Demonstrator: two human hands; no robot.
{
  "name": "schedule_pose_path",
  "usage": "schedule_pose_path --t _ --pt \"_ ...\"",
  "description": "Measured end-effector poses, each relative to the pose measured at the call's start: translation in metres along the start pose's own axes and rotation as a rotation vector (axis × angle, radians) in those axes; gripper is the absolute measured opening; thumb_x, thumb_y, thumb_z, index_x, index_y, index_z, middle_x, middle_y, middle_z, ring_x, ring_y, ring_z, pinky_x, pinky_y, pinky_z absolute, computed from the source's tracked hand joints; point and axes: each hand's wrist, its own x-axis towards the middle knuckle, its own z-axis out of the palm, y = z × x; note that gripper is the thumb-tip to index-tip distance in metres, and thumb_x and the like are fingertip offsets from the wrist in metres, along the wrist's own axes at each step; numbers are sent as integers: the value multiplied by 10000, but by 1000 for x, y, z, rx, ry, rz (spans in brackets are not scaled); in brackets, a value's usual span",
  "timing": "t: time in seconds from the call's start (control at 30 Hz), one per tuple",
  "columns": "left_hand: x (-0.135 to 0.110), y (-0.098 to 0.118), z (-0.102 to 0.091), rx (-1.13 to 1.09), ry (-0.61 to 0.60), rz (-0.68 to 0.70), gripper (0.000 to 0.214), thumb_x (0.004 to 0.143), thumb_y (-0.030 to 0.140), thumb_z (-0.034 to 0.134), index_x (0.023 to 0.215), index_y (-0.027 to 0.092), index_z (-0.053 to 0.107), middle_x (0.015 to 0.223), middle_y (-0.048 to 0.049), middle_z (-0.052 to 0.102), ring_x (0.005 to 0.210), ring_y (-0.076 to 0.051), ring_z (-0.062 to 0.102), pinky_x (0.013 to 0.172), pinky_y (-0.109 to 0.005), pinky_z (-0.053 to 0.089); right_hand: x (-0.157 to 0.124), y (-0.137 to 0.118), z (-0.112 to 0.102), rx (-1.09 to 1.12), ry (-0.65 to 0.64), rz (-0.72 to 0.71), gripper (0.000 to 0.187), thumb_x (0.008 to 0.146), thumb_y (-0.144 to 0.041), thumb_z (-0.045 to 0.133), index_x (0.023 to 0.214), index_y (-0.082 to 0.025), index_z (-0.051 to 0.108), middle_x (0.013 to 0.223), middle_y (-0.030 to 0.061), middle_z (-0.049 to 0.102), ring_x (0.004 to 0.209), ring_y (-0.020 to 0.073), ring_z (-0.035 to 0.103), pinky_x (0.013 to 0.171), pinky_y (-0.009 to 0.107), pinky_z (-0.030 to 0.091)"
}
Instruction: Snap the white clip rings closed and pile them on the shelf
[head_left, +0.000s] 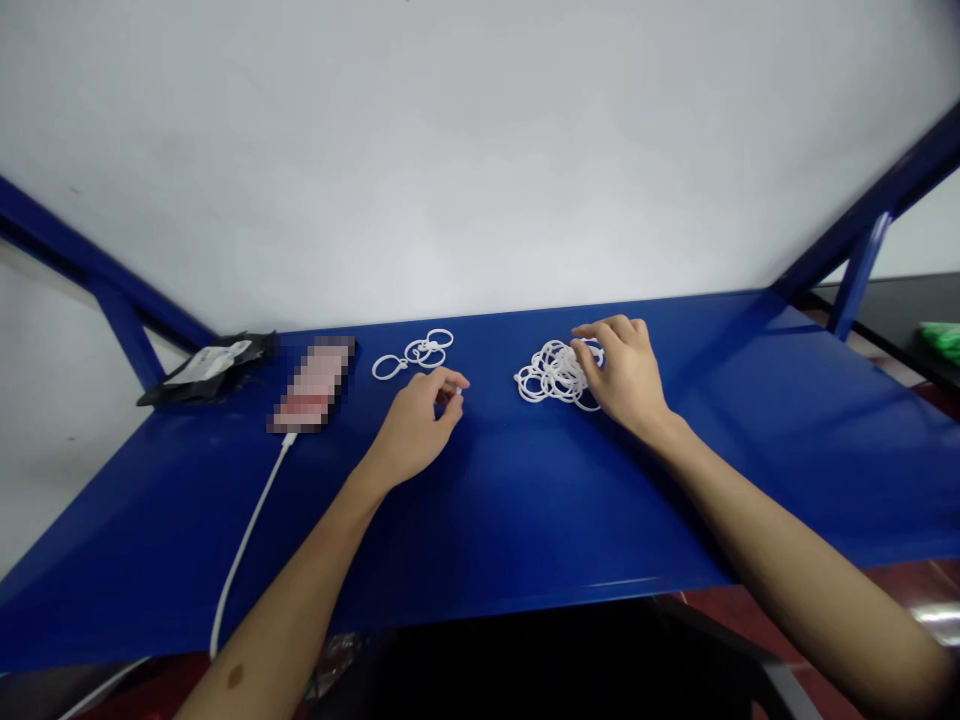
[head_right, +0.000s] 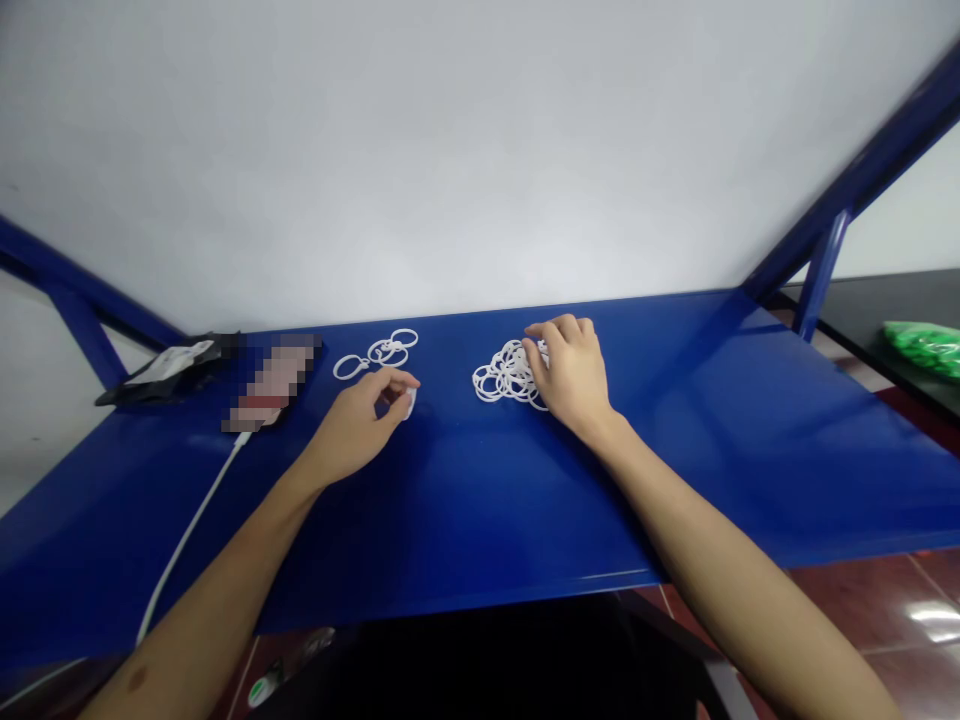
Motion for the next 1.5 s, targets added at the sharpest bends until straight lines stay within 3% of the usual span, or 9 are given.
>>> schedule_pose_path --t 0.2,0.37,0.47,0.6,0.93,1.07,1.23,1.33,1.5 --pt "-9 18 4 -485 -261 -50 191 926 334 571 1037 203 655 872 -9 645 809 -151 597 760 -300 469 -16 -53 -13 401 -216 -202 209 999 -285 541 1180 -205 609 1133 99 700 1062 251 621 924 438 506" --pt "-14 19 13 -779 -342 -69 175 925 342 617 1011 192 645 817 0 642 758 -121 589 726 -261 464 -30 -73 -10 745 -438 -56 144 997 -299 554 1094 -194 543 883 36 718 749 152 678 662 287 534" --pt "-14 16 18 -956 -311 -107 229 918 385 658 1037 190 639 797 -8 652 747 -122 596 690 -248 461 -33 -75 -10 815 -404 16 108 988 -289 563 1038 -198 532 738 -18 655 594 106 604 541 233 468" --pt "-12 14 19 -1110 -274 -53 346 861 480 725 1029 182 668 873 -43 677 761 -131 604 669 -247 477 -30 -77 -14 825 -321 40 128 1001 -243 521 1100 -195 586 736 -24 628 599 92 583 571 229 471" --pt "-10 3 25 -798 -45 -79 442 727 590 800 907 205 681 812 -22 664 705 -139 612 670 -270 508 -35 -80 -13 858 -384 49 96 968 -301 604 965 -214 644 780 6 685 632 115 617 586 247 496" --pt "-10 1 27 -747 -59 -51 405 720 548 820 880 202 684 763 -3 645 691 -132 596 645 -247 476 -35 -78 -15 883 -422 -7 148 983 -271 574 850 -210 594 786 11 692 699 125 659 596 236 495" --pt "-10 -3 29 -600 -91 -19 270 820 451 759 916 211 684 735 8 657 677 -138 592 646 -252 457 -34 -71 -13 819 -459 -179 118 1010 -228 521 956 -201 622 884 40 718 780 136 689 675 254 521" --pt "-2 -5 26 -366 -50 78 259 886 469 683 941 215 693 810 -10 686 709 -156 595 680 -280 471 -29 -67 -10 708 -392 -187 115 1008 -228 519 977 -207 628 909 38 725 792 139 687 691 261 523" --pt "16 -20 16 340 267 180 272 975 356 559 1170 201 670 1126 -107 674 1075 -292 549 987 -456 430 -12 -45 -7 397 -154 -78 141 995 -268 529 974 -210 656 954 69 708 867 196 658 762 336 521"
